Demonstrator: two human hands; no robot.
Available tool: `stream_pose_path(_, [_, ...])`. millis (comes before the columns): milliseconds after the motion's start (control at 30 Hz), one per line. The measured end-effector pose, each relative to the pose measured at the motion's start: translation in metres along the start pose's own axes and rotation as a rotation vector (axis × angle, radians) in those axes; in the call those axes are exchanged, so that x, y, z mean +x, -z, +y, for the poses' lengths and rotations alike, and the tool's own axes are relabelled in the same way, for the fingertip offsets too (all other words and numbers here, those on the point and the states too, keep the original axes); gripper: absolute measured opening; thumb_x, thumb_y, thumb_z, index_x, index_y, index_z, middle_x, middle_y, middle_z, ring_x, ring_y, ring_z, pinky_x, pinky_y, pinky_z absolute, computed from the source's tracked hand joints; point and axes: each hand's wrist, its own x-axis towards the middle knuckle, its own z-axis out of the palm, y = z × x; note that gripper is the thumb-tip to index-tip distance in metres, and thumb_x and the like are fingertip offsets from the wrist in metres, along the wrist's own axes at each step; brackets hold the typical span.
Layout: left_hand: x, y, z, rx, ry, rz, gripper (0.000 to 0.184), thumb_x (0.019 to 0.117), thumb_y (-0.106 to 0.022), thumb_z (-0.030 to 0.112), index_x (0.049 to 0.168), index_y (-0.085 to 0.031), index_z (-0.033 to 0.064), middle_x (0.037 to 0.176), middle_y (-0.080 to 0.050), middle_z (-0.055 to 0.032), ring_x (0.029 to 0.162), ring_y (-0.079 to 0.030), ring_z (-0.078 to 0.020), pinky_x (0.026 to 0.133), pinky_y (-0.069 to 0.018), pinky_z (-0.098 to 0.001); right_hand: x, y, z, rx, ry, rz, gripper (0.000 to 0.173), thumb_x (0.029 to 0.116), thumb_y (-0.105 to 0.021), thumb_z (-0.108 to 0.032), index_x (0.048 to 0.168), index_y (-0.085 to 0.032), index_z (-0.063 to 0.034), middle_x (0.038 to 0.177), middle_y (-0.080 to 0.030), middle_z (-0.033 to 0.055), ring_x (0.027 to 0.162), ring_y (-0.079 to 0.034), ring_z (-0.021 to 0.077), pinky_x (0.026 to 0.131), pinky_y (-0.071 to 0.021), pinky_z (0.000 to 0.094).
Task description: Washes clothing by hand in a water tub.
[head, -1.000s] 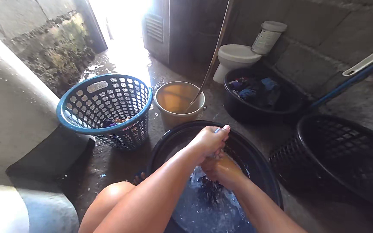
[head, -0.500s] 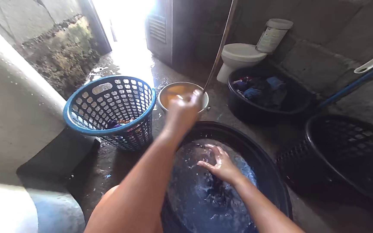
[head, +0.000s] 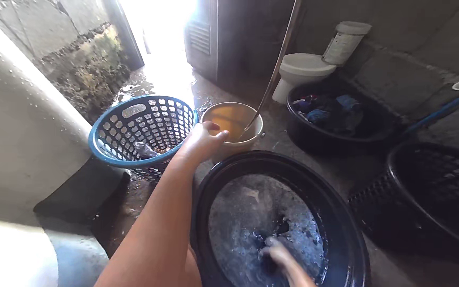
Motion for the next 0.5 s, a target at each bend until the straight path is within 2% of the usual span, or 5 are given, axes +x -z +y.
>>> stream_pose_path(67, [0.000, -0.010, 0.003, 0.085, -0.045, -0.111, 0.043, 0.1052, -0.057, 0.038, 0.136, -0.060, 0.0077, 0.130, -0.062, -0.0212, 0.119, -0.060, -0.0358, 0.099, -0.0460, -0.0589, -0.034, 0.040, -0.055, 0.047, 0.214, -0.085, 0.055, 0.0847, -0.074, 0.001, 0.137, -0.057, 0.0044, 0.136, -0.059, 0.0226, 0.125, -0.058, 0.0291, 0.107, -0.0478, 0.0466])
stream_pose_path(167, [-0.003, -0.042, 0.003, 0.275, -0.190, -0.307, 0.037, 0.1020, -0.062, 0.024, 0.136, -0.062, 0.0089, 0.131, -0.064, -0.0183, 0.121, -0.062, -0.0342, 0.102, -0.0478, -0.0592, -0.107, 0.101, -0.134, 0.047, 0.535, -0.173, 0.023, 0.0871, -0.073, -0.012, 0.107, -0.065, -0.0031, 0.099, -0.066, 0.0072, 0.092, -0.065, 0.0139, 0.084, -0.0565, 0.0346])
stream_pose_path(233, [-0.014, -0.070, 0.008, 0.317, -0.326, -0.522, 0.049, 0.0967, -0.068, 0.016, 0.145, -0.058, 0.0157, 0.142, -0.059, -0.0151, 0.129, -0.058, -0.0337, 0.106, -0.0457, -0.0606, -0.159, 0.134, -0.171, 0.022, 0.699, -0.182, 0.013, 0.0892, -0.072, -0.019, 0.098, -0.068, -0.0096, 0.088, -0.070, 0.0017, 0.082, -0.068, 0.0095, 0.076, -0.0579, 0.0288])
stream_pose_path(333, [-0.033, -0.110, 0.019, 0.080, -0.491, -0.758, 0.057, 0.0951, -0.072, 0.011, 0.149, -0.053, 0.0161, 0.147, -0.057, -0.0107, 0.131, -0.058, -0.0266, 0.110, -0.0456, -0.0534, -0.216, 0.165, -0.202, -0.160, 0.897, -0.019, 0.009, 0.0892, -0.069, -0.021, 0.096, -0.073, -0.0168, 0.084, -0.071, -0.0039, 0.077, -0.067, 0.0073, 0.067, -0.0560, 0.0252])
stream_pose_path(500, [-0.034, -0.123, 0.023, -0.237, -0.456, -0.824, 0.034, 0.0928, -0.061, -0.001, 0.127, -0.062, -0.0025, 0.106, -0.068, -0.0135, 0.090, -0.064, -0.0154, 0.082, -0.0541, -0.0368, -0.227, 0.201, -0.192, -0.276, 0.892, 0.279, 0.035, 0.0842, -0.077, -0.019, 0.117, -0.065, -0.0219, 0.086, -0.073, -0.0015, 0.074, -0.071, 0.0150, 0.064, -0.0603, 0.0359])
